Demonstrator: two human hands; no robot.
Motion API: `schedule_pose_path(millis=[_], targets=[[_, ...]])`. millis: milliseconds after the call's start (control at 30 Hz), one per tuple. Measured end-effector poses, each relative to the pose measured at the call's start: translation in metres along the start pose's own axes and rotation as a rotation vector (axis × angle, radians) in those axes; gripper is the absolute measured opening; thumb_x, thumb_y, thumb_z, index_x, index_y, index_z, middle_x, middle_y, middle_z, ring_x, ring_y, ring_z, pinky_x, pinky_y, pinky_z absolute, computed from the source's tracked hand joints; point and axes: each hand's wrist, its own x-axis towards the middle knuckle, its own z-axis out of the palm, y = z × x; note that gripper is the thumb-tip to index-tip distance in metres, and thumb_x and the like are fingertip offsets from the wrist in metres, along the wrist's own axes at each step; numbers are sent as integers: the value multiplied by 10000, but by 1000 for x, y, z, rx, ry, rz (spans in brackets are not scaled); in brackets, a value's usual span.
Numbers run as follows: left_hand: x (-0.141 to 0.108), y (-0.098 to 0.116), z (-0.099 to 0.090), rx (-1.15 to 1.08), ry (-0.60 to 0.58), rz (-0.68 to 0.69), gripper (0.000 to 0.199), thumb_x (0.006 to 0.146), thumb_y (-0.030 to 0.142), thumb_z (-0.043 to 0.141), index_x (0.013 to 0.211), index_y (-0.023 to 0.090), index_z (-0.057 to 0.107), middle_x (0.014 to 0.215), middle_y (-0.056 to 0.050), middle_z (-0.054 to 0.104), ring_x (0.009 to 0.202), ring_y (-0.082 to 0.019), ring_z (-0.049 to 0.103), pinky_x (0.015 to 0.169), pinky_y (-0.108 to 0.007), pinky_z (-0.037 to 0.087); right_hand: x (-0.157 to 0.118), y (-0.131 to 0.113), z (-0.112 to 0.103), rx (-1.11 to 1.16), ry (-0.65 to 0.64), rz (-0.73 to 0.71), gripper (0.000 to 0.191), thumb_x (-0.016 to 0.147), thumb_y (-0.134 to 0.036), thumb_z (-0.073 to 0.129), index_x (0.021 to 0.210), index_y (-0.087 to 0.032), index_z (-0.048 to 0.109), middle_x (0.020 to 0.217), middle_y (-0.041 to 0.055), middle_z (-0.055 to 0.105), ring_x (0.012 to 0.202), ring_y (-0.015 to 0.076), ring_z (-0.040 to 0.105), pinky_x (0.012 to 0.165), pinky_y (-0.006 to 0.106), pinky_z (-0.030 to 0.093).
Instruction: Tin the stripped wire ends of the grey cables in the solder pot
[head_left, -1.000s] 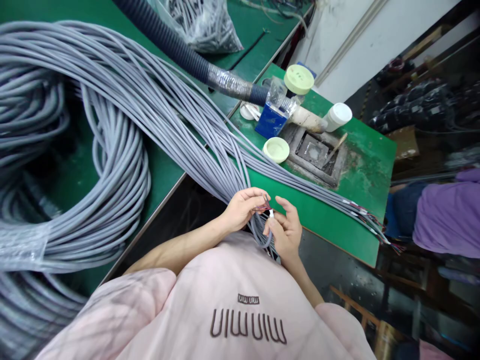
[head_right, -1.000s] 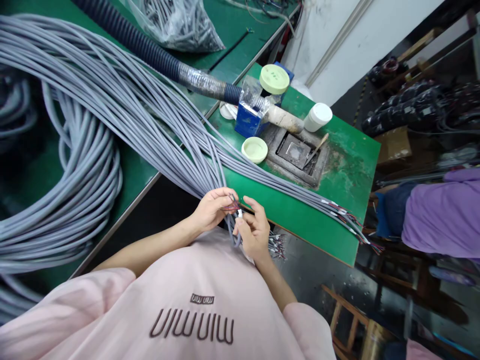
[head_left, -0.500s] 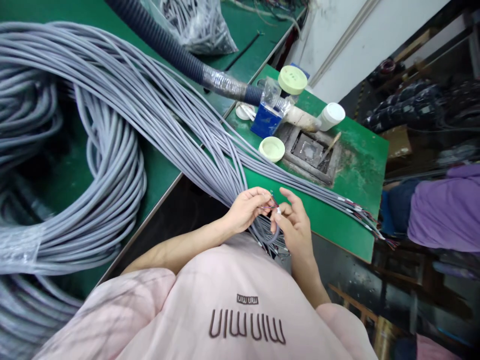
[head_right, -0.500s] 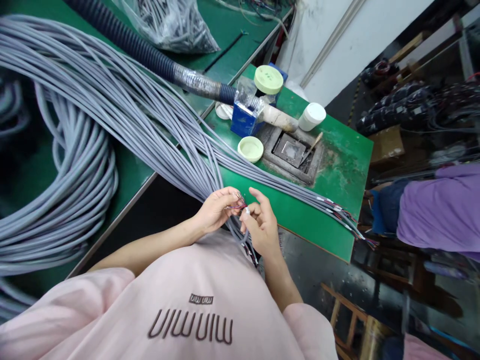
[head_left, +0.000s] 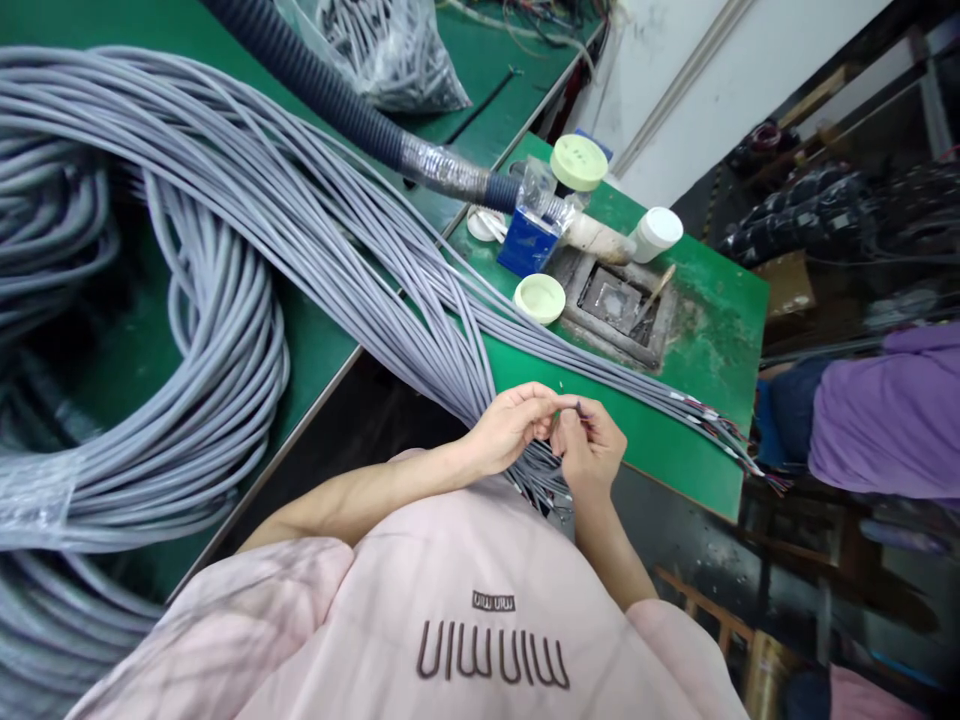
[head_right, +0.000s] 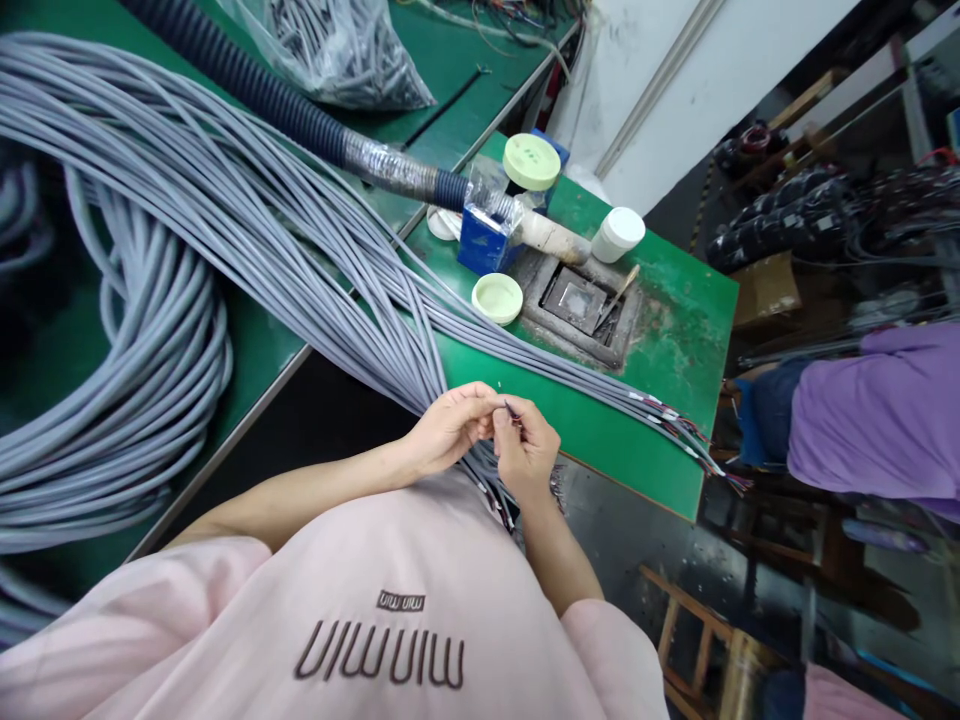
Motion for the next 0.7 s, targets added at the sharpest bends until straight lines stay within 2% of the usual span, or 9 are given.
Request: schedule_pose_path(millis=[67,200,400,700], targets=[[0,-2,2,32,34,86,214,653,284,746,681,142,589,503,54,521,468,-51,444,498,-185,362,2,1,0,-22,80,-14,150,881,-303,562,951,-228,670,543,-60,532,427,80,455,456,223,415],[1,-3,2,148,81,238,222,693,327,744,706,148,613,525,54,536,506,-53,460,545,-195,388,8,-2,-1,-131,182,23,151,822,-345,636,830,-202,683,731,7,653,582,120,565,546,262,486],[1,-3,-7,142,46,167,272,656,308,789,848,148,681,669,22,634,566,-59,524,574,-201,418,14,-4,-4,-11,206,90,162,809,-334,649,746,-186,665,560,-39,563,485,94,504,493,232,425],[-1,4,-1,219,53,133,280,622,301,807,818,137,693,570,34,603,492,-53,482,494,-194,340,15,-2,-1,2,189,116,162,816,-335,646,757,-184,657,555,-46,550,482,89,494,507,231,411]])
